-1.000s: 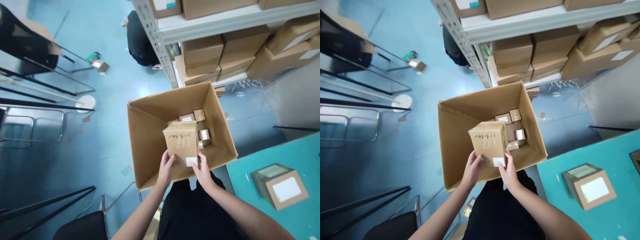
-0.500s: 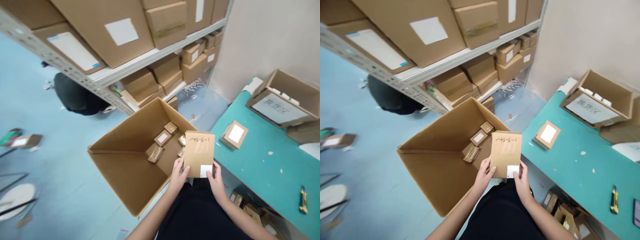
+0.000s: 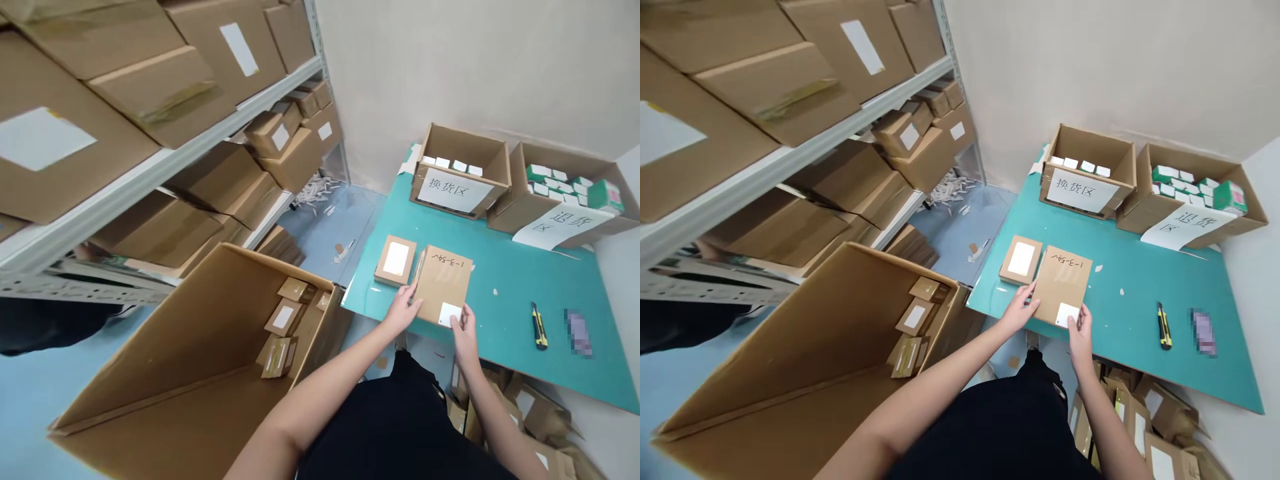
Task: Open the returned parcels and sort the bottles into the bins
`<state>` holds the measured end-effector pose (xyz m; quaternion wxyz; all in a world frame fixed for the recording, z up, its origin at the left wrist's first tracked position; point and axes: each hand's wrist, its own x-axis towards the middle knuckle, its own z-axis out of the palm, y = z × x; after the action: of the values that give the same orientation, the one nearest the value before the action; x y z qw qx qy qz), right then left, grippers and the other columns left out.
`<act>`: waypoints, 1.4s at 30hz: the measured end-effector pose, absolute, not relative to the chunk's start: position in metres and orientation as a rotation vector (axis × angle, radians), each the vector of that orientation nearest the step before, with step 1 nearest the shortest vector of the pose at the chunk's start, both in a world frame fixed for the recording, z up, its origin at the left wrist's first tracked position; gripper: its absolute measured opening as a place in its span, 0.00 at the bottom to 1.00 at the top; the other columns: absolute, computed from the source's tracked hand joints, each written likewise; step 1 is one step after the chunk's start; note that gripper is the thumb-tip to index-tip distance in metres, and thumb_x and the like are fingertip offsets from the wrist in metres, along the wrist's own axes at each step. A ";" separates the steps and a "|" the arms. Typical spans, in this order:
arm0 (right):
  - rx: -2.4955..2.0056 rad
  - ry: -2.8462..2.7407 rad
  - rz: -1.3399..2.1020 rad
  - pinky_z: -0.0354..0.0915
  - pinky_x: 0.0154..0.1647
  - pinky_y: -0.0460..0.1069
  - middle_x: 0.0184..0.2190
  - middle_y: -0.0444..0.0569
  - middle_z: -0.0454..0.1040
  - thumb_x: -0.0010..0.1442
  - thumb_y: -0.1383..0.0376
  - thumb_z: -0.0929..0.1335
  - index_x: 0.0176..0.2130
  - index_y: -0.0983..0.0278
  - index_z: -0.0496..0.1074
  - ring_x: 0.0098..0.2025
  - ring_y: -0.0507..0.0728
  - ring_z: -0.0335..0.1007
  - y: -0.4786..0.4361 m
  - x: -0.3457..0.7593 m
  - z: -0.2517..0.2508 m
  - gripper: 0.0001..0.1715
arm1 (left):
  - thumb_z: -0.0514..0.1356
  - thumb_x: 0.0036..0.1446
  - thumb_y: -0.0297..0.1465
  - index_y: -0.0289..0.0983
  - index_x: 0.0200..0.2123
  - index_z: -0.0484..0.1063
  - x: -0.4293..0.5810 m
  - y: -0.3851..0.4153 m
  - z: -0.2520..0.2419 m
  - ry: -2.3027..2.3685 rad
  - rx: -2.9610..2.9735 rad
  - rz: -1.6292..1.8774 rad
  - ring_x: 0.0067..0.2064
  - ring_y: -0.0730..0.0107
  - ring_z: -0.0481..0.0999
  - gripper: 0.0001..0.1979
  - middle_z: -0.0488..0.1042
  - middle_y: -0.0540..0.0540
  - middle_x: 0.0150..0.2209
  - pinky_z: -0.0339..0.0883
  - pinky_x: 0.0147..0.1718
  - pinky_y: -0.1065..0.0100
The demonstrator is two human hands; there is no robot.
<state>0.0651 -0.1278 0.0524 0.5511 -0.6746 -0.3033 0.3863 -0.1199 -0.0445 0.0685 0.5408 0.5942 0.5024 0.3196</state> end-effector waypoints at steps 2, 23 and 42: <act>-1.605 -0.728 0.902 0.59 0.67 0.63 0.66 0.61 0.65 0.55 0.45 0.71 0.65 0.62 0.59 0.66 0.66 0.63 -0.098 0.096 0.035 0.47 | 0.60 0.60 0.32 0.39 0.66 0.65 -0.086 -0.013 0.055 1.218 1.414 0.767 0.51 0.60 0.73 0.30 0.72 0.40 0.52 0.69 0.55 0.58; -1.928 -1.050 0.995 0.58 0.66 0.68 0.63 0.66 0.65 0.55 0.44 0.66 0.65 0.70 0.58 0.65 0.72 0.63 -0.004 0.148 -0.038 0.49 | 0.58 0.58 0.27 0.35 0.65 0.65 -0.053 0.011 0.027 1.459 1.487 0.783 0.68 0.54 0.64 0.30 0.65 0.37 0.67 0.59 0.68 0.54; -1.190 -2.003 1.347 0.64 0.63 0.63 0.53 0.57 0.78 0.63 0.49 0.66 0.50 0.62 0.77 0.56 0.65 0.73 -0.059 -0.216 0.097 0.25 | 0.62 0.58 0.36 0.40 0.43 0.79 -0.417 -0.218 0.045 1.878 0.348 1.392 0.44 0.61 0.80 0.12 0.82 0.44 0.43 0.73 0.49 0.60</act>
<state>-0.2158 -0.0589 0.0969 0.2231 -0.4310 -0.7256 0.4879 -0.4175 -0.2181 0.0450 0.3795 0.1363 0.7351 0.5450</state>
